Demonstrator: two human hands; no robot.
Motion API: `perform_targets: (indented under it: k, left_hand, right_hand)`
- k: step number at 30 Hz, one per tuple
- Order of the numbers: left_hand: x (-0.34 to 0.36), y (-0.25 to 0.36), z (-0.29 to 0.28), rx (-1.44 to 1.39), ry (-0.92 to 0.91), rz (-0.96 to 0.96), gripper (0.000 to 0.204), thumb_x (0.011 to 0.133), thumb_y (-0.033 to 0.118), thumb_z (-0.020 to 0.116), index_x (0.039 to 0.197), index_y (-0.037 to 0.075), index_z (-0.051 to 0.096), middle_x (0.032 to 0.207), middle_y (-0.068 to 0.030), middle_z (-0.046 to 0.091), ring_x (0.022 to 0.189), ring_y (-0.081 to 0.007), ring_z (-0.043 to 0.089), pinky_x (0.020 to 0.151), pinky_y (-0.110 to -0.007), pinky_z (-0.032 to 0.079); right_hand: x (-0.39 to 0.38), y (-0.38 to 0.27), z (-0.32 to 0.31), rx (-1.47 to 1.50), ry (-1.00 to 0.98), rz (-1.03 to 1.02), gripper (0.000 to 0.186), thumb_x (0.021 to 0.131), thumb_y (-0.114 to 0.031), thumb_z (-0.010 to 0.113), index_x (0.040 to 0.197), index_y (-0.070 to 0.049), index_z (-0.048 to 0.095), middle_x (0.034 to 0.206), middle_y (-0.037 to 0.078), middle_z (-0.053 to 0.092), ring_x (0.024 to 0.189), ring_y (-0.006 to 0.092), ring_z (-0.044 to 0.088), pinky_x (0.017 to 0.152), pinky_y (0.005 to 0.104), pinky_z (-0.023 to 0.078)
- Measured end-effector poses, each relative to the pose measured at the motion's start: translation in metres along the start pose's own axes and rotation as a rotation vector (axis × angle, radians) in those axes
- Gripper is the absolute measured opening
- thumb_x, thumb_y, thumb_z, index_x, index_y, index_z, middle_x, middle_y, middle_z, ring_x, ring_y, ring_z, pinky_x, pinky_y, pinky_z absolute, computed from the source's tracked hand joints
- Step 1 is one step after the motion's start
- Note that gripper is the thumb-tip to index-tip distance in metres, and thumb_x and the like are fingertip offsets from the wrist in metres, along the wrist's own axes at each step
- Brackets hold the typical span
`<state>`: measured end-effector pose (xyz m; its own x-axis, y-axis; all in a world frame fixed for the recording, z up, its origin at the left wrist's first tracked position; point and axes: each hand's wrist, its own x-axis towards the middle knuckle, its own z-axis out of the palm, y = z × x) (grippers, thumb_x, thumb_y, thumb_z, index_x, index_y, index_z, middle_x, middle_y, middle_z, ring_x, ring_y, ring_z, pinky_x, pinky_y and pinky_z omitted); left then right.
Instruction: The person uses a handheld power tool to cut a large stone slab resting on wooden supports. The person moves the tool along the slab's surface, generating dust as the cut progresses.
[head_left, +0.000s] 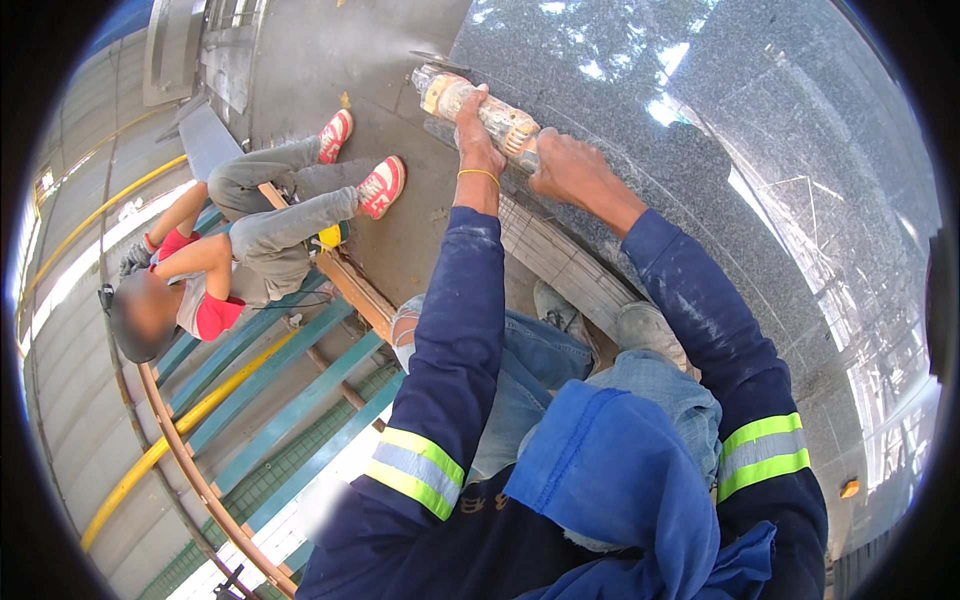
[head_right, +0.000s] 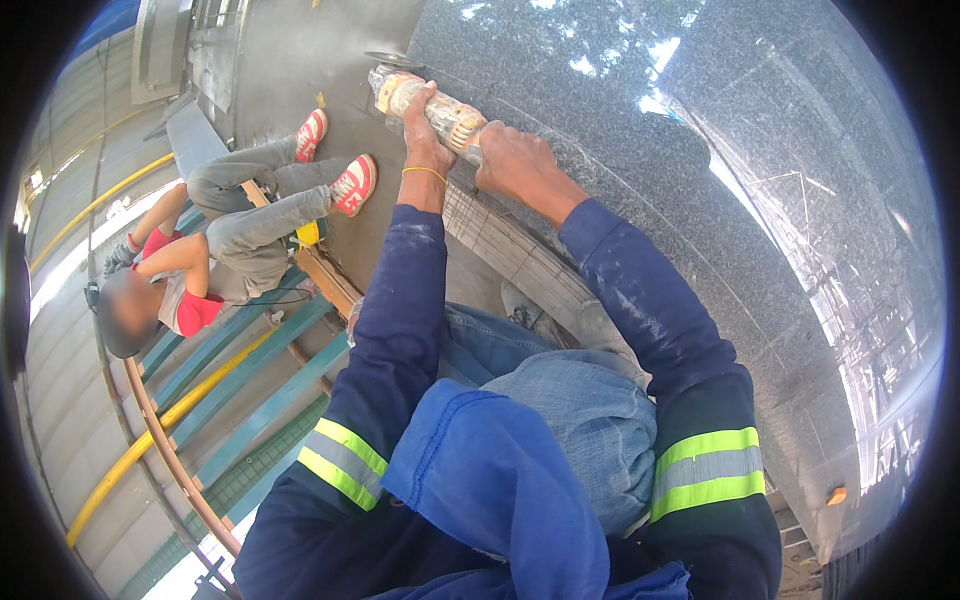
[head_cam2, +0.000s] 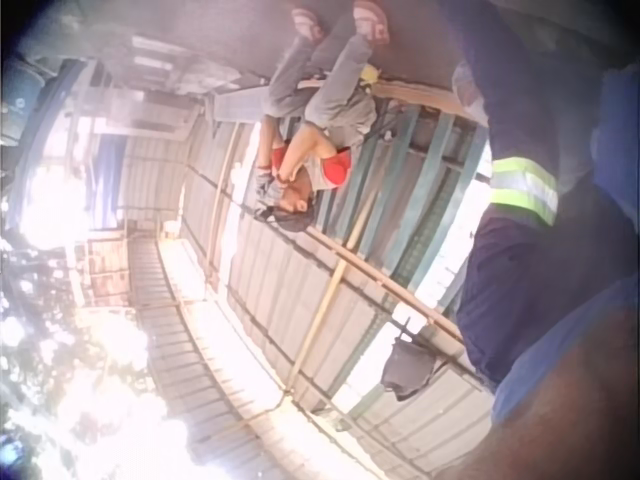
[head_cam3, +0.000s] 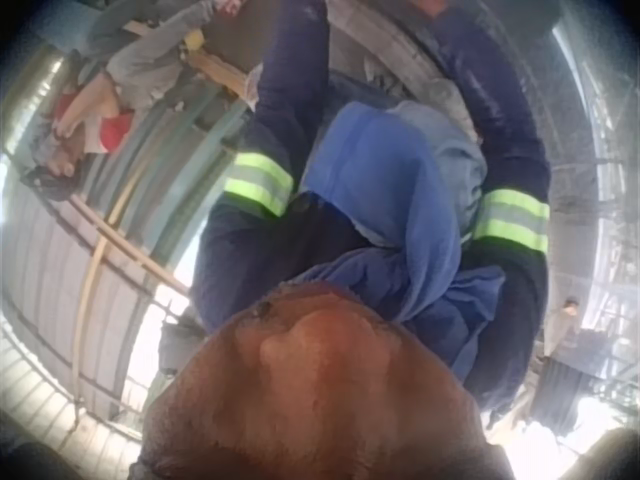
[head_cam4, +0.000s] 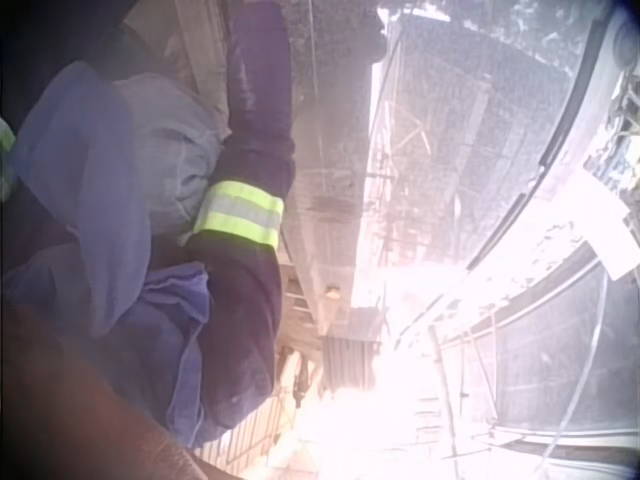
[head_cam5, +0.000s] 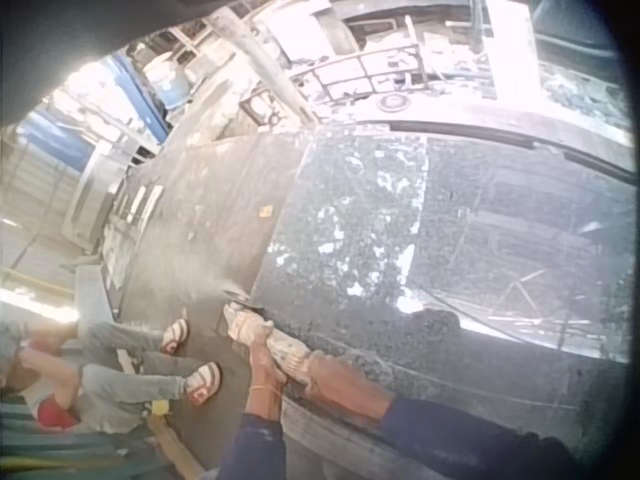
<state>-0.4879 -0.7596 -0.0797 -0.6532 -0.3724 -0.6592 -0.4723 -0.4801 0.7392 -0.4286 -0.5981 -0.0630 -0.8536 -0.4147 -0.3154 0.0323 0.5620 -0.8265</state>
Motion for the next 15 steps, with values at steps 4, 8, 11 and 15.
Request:
perform_targets:
  k: [4, 8, 11, 15]
  left_hand:
    - [0.01, 0.0, -0.002, 0.0, -0.013, -0.008, 0.033, 0.083, 0.025, 0.071, 0.107, 0.009, 0.055, 0.088, -0.0082, 0.058, 0.074, -0.0286, 0.064, 0.067, -0.047, 0.057]
    - [0.024, 0.006, -0.008, 0.021, -0.051, -0.014, 0.033, 0.082, 0.026, 0.072, 0.106, 0.01, 0.055, 0.087, -0.0086, 0.059, 0.073, -0.0292, 0.064, 0.067, -0.048, 0.057]
    - [0.032, 0.014, -0.012, 0.027, -0.035, -0.048, 0.033, 0.082, 0.026, 0.072, 0.107, 0.011, 0.055, 0.087, -0.0087, 0.059, 0.074, -0.0298, 0.065, 0.068, -0.048, 0.057]
    - [0.028, 0.011, -0.005, 0.028, -0.038, -0.036, 0.034, 0.083, 0.026, 0.072, 0.108, 0.011, 0.055, 0.088, -0.0088, 0.059, 0.074, -0.0301, 0.065, 0.068, -0.049, 0.057]
  right_hand:
    - [0.007, 0.002, 0.003, 0.008, -0.012, 0.017, 0.032, 0.078, -0.012, 0.063, 0.102, 0.009, 0.058, 0.097, 0.031, 0.069, 0.095, 0.0448, 0.07, 0.081, 0.0516, 0.056]
    - [0.015, -0.005, 0.001, 0.027, -0.038, 0.034, 0.027, 0.08, -0.007, 0.06, 0.102, 0.009, 0.062, 0.103, 0.03, 0.07, 0.099, 0.0432, 0.07, 0.085, 0.0508, 0.056]
    - [0.018, -0.015, -0.006, 0.032, -0.056, 0.027, 0.029, 0.08, -0.008, 0.061, 0.103, 0.009, 0.064, 0.105, 0.028, 0.07, 0.099, 0.0425, 0.07, 0.085, 0.0504, 0.056]
    - [0.018, -0.011, -0.008, 0.016, -0.047, 0.038, 0.031, 0.078, -0.009, 0.064, 0.104, 0.008, 0.065, 0.105, 0.027, 0.071, 0.099, 0.042, 0.07, 0.085, 0.0493, 0.057]
